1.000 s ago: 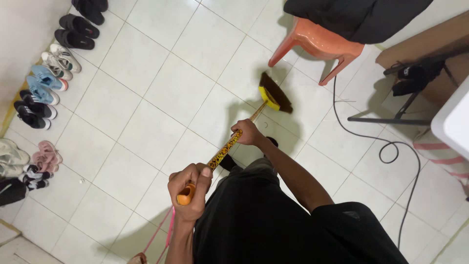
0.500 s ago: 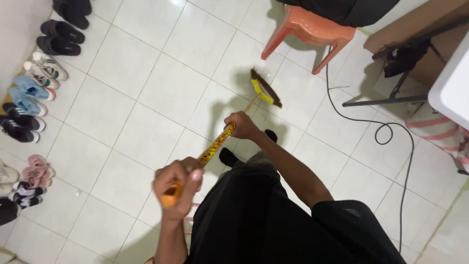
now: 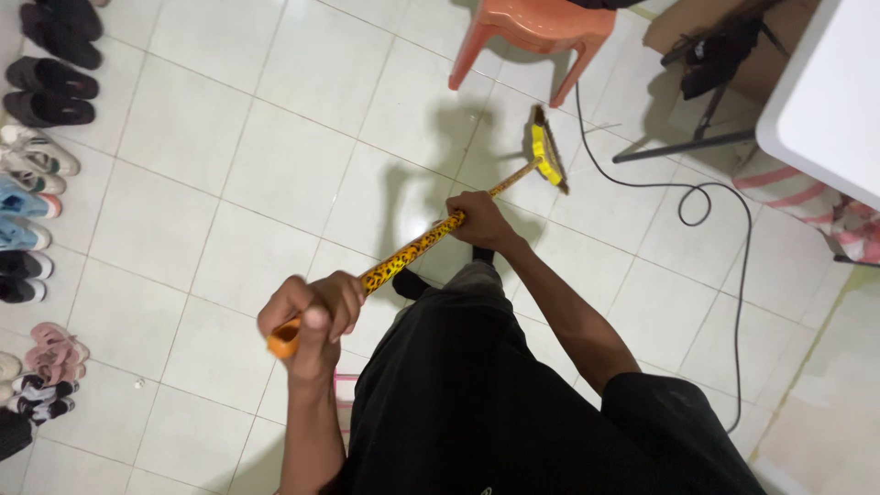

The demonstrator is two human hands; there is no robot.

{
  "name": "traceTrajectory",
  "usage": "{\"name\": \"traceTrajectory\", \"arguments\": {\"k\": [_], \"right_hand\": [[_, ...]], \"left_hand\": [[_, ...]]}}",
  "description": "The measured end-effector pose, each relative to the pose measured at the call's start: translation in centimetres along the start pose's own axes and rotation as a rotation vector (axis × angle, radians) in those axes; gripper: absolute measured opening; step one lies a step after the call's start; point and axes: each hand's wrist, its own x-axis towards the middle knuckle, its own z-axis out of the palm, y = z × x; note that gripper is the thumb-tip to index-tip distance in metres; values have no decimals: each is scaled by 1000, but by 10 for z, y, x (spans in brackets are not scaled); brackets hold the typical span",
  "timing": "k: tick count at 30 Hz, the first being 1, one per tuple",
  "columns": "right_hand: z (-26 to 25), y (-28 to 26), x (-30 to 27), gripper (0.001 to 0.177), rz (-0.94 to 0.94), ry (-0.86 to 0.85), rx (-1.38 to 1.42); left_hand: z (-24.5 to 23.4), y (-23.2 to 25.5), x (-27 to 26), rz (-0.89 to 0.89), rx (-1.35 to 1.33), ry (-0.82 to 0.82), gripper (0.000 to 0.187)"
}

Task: The person sweeps the floor using a broom, pushing debris along the tiled surface and into a pile under and around furniture.

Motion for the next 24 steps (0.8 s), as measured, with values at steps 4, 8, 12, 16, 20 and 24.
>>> {"name": "traceTrajectory", "arguments": {"k": [4,8,12,16,20,24], "right_hand": [[-19,45,-26,48,129,31,-41],[-15,96,-43,42,182,95,-51],[1,125,-51,33,165,159,5],[13,125,-41,36,176,90,-55],[22,106,-29,37,186,67,-10],[36,77,-16,35,64,154,87]], "left_hand": [[29,-44,20,-99,43,-8,40],[62,-79,35,-257,106,-6,44],[81,-89,41,-335,190,-7,46],[84,-80,45,-321,223,12,48],[81,-61,47,-320,288,5,48],[68,-40,44,-299,325,-9,48]]}}
